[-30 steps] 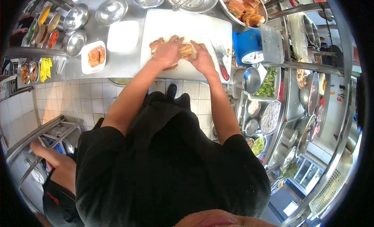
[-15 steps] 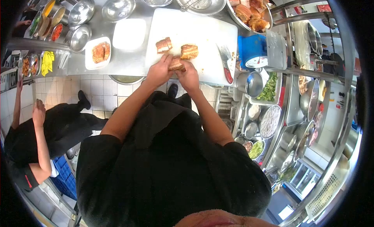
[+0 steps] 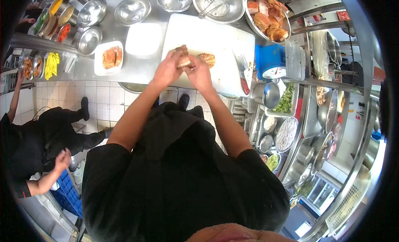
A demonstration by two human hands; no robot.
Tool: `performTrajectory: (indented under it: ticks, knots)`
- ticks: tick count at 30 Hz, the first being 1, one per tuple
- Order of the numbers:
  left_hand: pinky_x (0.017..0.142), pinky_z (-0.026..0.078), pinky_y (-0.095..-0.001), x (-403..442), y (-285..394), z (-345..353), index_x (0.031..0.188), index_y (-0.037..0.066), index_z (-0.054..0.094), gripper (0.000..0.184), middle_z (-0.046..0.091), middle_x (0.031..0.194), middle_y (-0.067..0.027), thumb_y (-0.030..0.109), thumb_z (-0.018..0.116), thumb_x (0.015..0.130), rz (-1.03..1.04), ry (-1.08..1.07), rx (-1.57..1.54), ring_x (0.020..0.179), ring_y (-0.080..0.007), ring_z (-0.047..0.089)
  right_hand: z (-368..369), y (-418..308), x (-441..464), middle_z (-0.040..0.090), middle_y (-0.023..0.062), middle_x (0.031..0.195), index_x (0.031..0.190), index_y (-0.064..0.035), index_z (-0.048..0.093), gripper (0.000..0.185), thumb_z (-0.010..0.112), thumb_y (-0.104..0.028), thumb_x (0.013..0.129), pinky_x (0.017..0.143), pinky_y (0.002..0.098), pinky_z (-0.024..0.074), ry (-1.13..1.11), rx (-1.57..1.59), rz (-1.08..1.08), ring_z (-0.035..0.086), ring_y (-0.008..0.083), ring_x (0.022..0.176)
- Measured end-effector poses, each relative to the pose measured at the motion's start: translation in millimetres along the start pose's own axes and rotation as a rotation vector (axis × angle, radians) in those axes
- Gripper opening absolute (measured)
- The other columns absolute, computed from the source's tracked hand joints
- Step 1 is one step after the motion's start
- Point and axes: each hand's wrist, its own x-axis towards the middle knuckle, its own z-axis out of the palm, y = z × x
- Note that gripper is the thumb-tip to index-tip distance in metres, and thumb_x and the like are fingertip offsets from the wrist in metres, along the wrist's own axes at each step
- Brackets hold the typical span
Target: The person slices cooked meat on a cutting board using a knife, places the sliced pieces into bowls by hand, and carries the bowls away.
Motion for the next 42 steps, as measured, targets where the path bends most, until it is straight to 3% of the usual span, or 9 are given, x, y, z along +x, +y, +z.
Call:
performTrajectory:
  ticks: [8, 14, 17, 21, 24, 27, 30, 37, 42]
  knots:
    - [0.098, 0.051, -0.0431, 40.9, -28.0, -7.7, 0.141, 0.003, 0.052, 0.068, 0.055, 0.132, -0.0165, 0.014, 0.079, 0.080, -0.096, -0.120, 0.188, 0.118, -0.0368, 0.060, -3.5, 2.4, 58.8, 0.069, 0.0214, 0.114, 0.121, -0.0030, 0.069, 0.037, 0.070, -0.010, 0.084, 0.093, 0.0447, 0.0524, -0.263, -0.291, 0.087, 0.065, 0.0382, 0.109]
    - [0.093, 0.053, -0.0440, 7.3, 7.9, 4.6, 0.134, -0.001, 0.058, 0.059, 0.059, 0.130, -0.0180, 0.021, 0.079, 0.083, -0.117, 0.051, -0.052, 0.110, -0.0390, 0.065, -70.6, 20.3, 47.4, 0.071, 0.0205, 0.114, 0.118, -0.0012, 0.071, 0.039, 0.073, -0.026, 0.088, 0.095, 0.0378, 0.0526, 0.024, -0.094, 0.327, 0.069, 0.0320, 0.107]
    - [0.091, 0.053, -0.0432, 10.8, 20.1, 45.5, 0.126, -0.004, 0.063, 0.051, 0.066, 0.121, -0.0199, 0.026, 0.075, 0.087, -0.361, -0.008, -0.236, 0.104, -0.0375, 0.067, -82.1, 91.0, 40.6, 0.074, 0.0136, 0.090, 0.117, 0.0018, 0.071, 0.039, 0.071, -0.028, 0.093, 0.071, 0.0306, 0.0546, 0.053, -0.252, 0.205, 0.069, 0.0189, 0.079]
    - [0.090, 0.053, -0.0420, 28.8, 15.1, 92.6, 0.120, -0.005, 0.066, 0.046, 0.072, 0.109, -0.0219, 0.030, 0.070, 0.091, -0.468, -0.063, -0.214, 0.100, -0.0317, 0.070, -69.1, 91.9, 29.2, 0.069, 0.0072, 0.080, 0.111, 0.0050, 0.072, 0.041, 0.070, -0.032, 0.094, 0.058, 0.0288, 0.0501, -0.020, 0.008, 0.501, 0.060, 0.0121, 0.068]
    - [0.088, 0.053, -0.0411, 29.6, 8.5, 104.2, 0.117, -0.006, 0.067, 0.041, 0.073, 0.105, -0.0224, 0.026, 0.070, 0.091, -0.388, 0.040, -0.164, 0.097, -0.0291, 0.070, -54.1, 95.2, 21.3, 0.070, 0.0072, 0.083, 0.109, 0.0059, 0.072, 0.038, 0.070, -0.029, 0.094, 0.060, 0.0290, 0.0510, 0.053, 0.040, 0.490, 0.061, 0.0119, 0.070]
    - [0.085, 0.053, -0.0417, 23.8, 13.8, 100.9, 0.112, -0.004, 0.069, 0.033, 0.070, 0.102, -0.0258, 0.019, 0.068, 0.088, -0.471, 0.099, -0.431, 0.092, -0.0360, 0.069, -48.4, 92.9, 16.8, 0.071, 0.0081, 0.087, 0.109, 0.0067, 0.071, 0.035, 0.071, -0.024, 0.094, 0.061, 0.0281, 0.0514, 0.116, 0.098, 0.489, 0.062, 0.0122, 0.072]
    - [0.084, 0.053, -0.0413, 15.1, 19.0, 90.3, 0.111, -0.003, 0.070, 0.031, 0.071, 0.099, -0.0237, 0.019, 0.069, 0.088, -0.450, 0.152, -0.481, 0.091, -0.0338, 0.069, -49.4, 70.3, 15.1, 0.076, 0.0180, 0.093, 0.110, 0.0086, 0.071, 0.036, 0.072, -0.022, 0.090, 0.078, 0.0326, 0.0540, 0.115, 0.202, 0.501, 0.070, 0.0212, 0.084]
    - [0.082, 0.053, -0.0354, 9.8, 24.4, 16.3, 0.122, -0.006, 0.067, 0.041, 0.073, 0.096, -0.0170, 0.026, 0.065, 0.097, -0.419, 0.362, -0.344, 0.085, -0.0235, 0.068, -27.5, -2.7, 55.4, 0.075, 0.0176, 0.089, 0.109, 0.0080, 0.071, 0.036, 0.071, -0.022, 0.091, 0.075, 0.0320, 0.0541, -0.005, 0.240, 0.322, 0.070, 0.0213, 0.080]
    - [0.085, 0.052, -0.0333, 18.7, -16.3, 0.4, 0.120, -0.008, 0.068, 0.039, 0.074, 0.102, -0.0186, 0.023, 0.064, 0.097, -0.550, 0.211, -0.369, 0.091, -0.0222, 0.068, 9.6, 17.0, 73.0, 0.073, 0.0217, 0.100, 0.108, 0.0003, 0.075, 0.038, 0.071, -0.033, 0.091, 0.081, 0.0345, 0.0534, -0.066, -0.008, 0.314, 0.070, 0.0295, 0.088]
